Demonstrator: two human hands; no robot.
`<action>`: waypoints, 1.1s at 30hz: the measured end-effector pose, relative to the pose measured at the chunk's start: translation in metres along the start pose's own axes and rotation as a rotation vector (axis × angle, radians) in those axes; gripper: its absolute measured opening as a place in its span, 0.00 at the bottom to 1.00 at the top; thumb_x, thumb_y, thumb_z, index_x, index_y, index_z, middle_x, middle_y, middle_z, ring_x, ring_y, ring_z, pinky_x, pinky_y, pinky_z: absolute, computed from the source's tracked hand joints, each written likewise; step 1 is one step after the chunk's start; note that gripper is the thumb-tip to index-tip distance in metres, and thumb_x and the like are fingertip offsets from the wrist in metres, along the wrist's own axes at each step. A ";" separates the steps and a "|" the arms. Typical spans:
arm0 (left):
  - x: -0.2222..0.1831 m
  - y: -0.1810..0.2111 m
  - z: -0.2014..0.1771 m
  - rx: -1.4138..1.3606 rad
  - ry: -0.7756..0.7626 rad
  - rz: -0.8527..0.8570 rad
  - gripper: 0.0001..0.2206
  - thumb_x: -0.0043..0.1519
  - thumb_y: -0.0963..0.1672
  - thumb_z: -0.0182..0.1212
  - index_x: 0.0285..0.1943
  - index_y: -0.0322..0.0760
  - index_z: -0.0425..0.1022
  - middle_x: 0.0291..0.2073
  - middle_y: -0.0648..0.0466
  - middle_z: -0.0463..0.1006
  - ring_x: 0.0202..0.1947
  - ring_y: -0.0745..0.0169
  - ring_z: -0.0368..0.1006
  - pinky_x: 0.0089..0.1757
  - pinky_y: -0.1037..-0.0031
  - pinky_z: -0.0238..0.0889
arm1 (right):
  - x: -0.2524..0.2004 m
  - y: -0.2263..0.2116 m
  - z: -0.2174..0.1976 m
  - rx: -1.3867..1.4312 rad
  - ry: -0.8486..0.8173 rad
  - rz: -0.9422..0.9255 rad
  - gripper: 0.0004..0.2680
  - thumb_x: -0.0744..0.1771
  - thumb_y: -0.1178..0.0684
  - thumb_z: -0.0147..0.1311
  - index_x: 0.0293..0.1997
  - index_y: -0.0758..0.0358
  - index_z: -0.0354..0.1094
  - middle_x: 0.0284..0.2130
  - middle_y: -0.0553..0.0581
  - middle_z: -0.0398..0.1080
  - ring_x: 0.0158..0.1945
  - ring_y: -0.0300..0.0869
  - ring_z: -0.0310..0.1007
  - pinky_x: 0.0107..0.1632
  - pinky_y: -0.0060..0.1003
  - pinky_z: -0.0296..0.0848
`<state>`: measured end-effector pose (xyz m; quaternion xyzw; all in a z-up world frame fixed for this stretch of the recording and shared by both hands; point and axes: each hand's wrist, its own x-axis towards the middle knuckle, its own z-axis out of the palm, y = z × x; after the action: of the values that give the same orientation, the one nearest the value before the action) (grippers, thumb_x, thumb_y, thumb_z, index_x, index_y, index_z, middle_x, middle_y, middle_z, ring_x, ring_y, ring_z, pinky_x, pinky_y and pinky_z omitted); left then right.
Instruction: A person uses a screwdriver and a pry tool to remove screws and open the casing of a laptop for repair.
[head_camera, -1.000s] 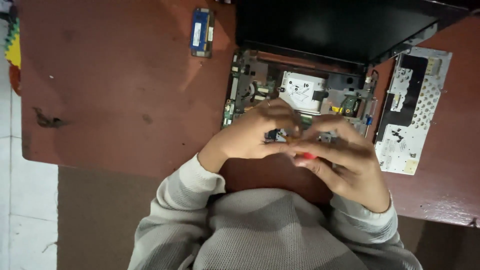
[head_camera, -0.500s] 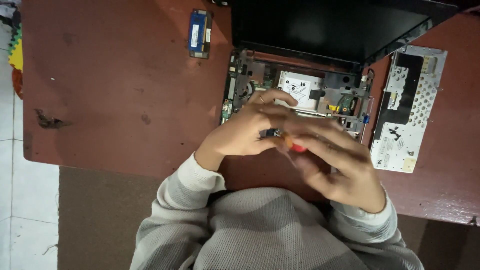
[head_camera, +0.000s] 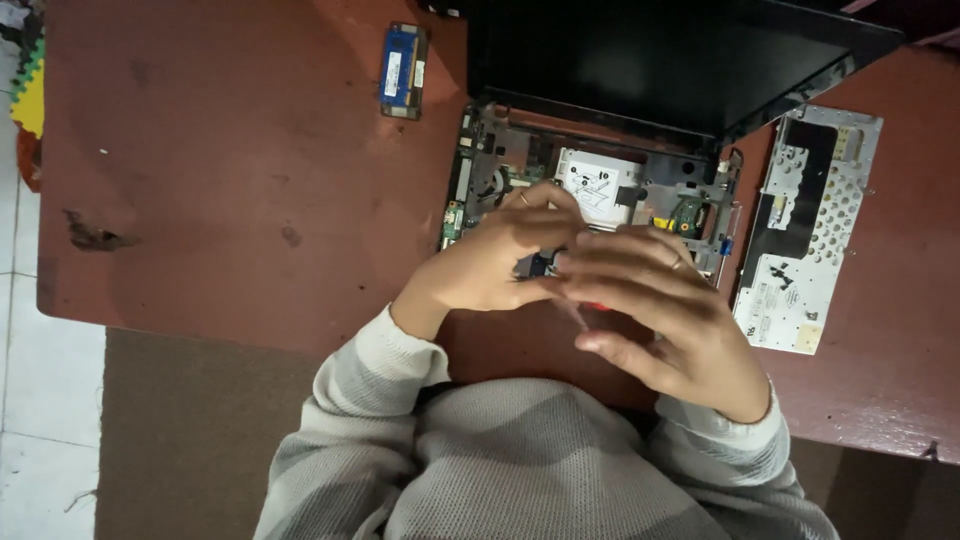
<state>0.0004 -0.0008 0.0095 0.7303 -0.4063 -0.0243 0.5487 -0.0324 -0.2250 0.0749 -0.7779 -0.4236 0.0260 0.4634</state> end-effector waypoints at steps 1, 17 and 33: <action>0.001 0.001 0.000 -0.012 0.006 -0.003 0.12 0.64 0.50 0.62 0.41 0.39 0.73 0.41 0.57 0.74 0.53 0.56 0.65 0.55 0.61 0.60 | 0.002 -0.001 0.000 -0.016 0.024 0.000 0.12 0.68 0.52 0.57 0.57 0.61 0.69 0.56 0.60 0.69 0.61 0.51 0.71 0.67 0.52 0.73; 0.003 0.000 0.004 -0.022 0.027 -0.042 0.18 0.57 0.56 0.67 0.44 0.45 0.73 0.42 0.59 0.74 0.49 0.57 0.67 0.56 0.64 0.55 | 0.004 -0.005 0.004 -0.147 0.139 0.062 0.09 0.69 0.56 0.54 0.53 0.67 0.73 0.49 0.60 0.72 0.54 0.51 0.69 0.59 0.47 0.71; -0.007 -0.018 0.010 -0.076 -0.116 0.011 0.08 0.68 0.45 0.62 0.54 0.47 0.79 0.52 0.60 0.80 0.55 0.55 0.70 0.66 0.56 0.46 | -0.003 0.002 0.001 0.335 -0.028 0.079 0.16 0.72 0.66 0.35 0.70 0.62 0.47 0.73 0.70 0.52 0.83 0.60 0.34 0.84 0.67 0.45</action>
<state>0.0006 -0.0031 -0.0125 0.7040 -0.4401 -0.0789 0.5518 -0.0338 -0.2267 0.0715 -0.7052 -0.3891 0.1255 0.5793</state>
